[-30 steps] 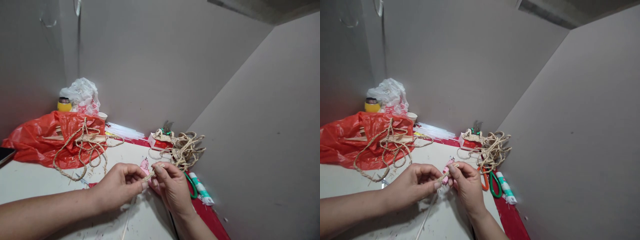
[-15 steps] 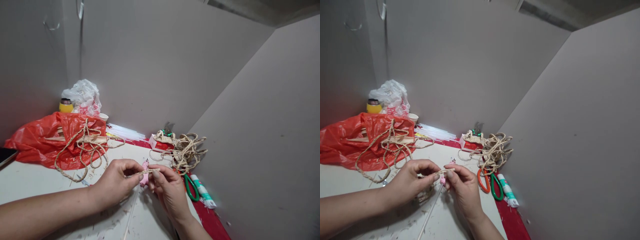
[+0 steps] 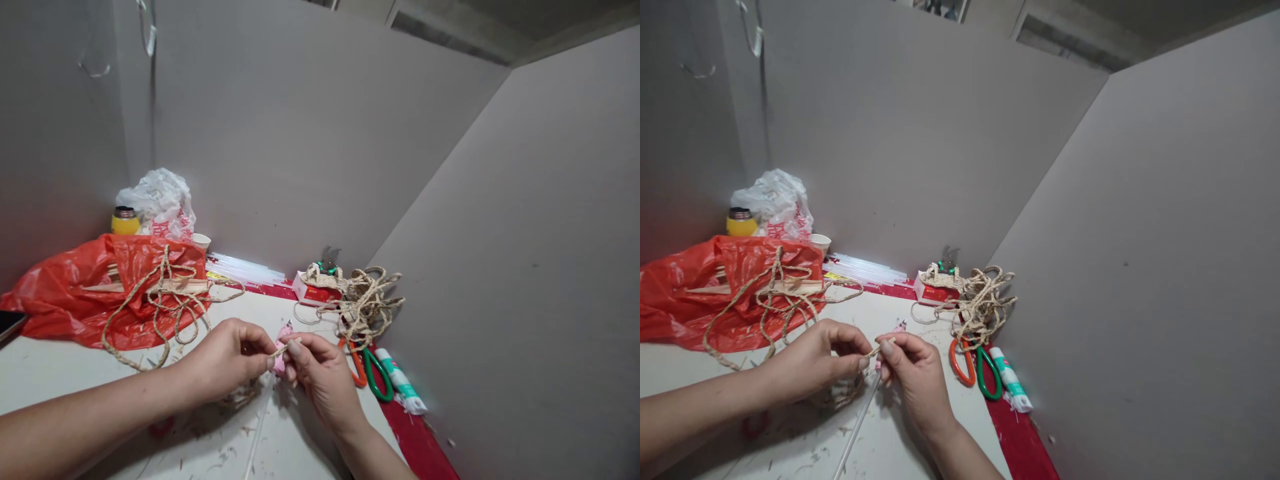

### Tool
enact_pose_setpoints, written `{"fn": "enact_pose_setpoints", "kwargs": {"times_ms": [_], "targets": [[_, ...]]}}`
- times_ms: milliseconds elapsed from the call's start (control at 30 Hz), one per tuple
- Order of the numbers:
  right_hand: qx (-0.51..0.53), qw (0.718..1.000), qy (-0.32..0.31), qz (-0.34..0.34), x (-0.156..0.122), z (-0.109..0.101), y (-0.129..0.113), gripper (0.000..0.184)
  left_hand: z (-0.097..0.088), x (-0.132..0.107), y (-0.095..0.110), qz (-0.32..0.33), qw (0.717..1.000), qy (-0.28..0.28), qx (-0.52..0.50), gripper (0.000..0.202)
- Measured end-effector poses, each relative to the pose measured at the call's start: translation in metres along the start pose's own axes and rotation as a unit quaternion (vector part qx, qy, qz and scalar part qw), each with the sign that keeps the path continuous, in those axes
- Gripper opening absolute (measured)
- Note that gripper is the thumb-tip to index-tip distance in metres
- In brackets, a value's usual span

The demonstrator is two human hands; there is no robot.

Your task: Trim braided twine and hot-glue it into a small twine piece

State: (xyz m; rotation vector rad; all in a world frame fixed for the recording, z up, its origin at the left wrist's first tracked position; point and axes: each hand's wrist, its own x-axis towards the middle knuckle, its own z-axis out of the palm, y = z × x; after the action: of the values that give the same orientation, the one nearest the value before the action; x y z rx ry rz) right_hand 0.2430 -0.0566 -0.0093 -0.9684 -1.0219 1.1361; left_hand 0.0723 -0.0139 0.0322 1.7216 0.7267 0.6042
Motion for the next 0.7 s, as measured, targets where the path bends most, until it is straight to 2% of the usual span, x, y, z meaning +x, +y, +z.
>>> {"fn": "enact_pose_setpoints", "kwargs": {"times_ms": [100, 167, 233, 333, 433, 533, 700], "targets": [[-0.012, 1.000, -0.014, 0.006, 0.000, 0.000, 0.002, 0.024, -0.007, -0.003, 0.003, 0.032, 0.986, 0.037, 0.163, 0.019], [-0.019, 1.000, -0.019, 0.008, 0.001, 0.001, 0.001, 0.026, -0.011, -0.005, 0.007, 0.045, 0.978, 0.042, 0.198, 0.020], [-0.017, 1.000, -0.022, 0.007, 0.001, 0.002, 0.000, 0.027, -0.014, -0.005, 0.011, 0.037, 0.989, -0.005, 0.146, 0.021], [0.002, 1.000, -0.029, 0.003, 0.002, 0.005, 0.000, 0.028, -0.014, -0.004, 0.013, -0.003, 0.995, -0.095, 0.005, 0.022], [0.017, 0.999, -0.040, 0.000, 0.005, 0.006, 0.003, 0.027, -0.013, -0.001, 0.008, -0.052, 0.993, -0.095, -0.053, 0.025], [0.024, 0.999, -0.047, -0.002, 0.011, 0.006, 0.008, 0.031, -0.014, 0.003, -0.001, -0.088, 0.988, -0.066, -0.105, 0.035], [0.026, 0.999, -0.043, -0.014, 0.015, 0.004, 0.010, 0.031, -0.016, 0.012, -0.015, -0.097, 0.985, -0.017, -0.140, 0.048]]}}
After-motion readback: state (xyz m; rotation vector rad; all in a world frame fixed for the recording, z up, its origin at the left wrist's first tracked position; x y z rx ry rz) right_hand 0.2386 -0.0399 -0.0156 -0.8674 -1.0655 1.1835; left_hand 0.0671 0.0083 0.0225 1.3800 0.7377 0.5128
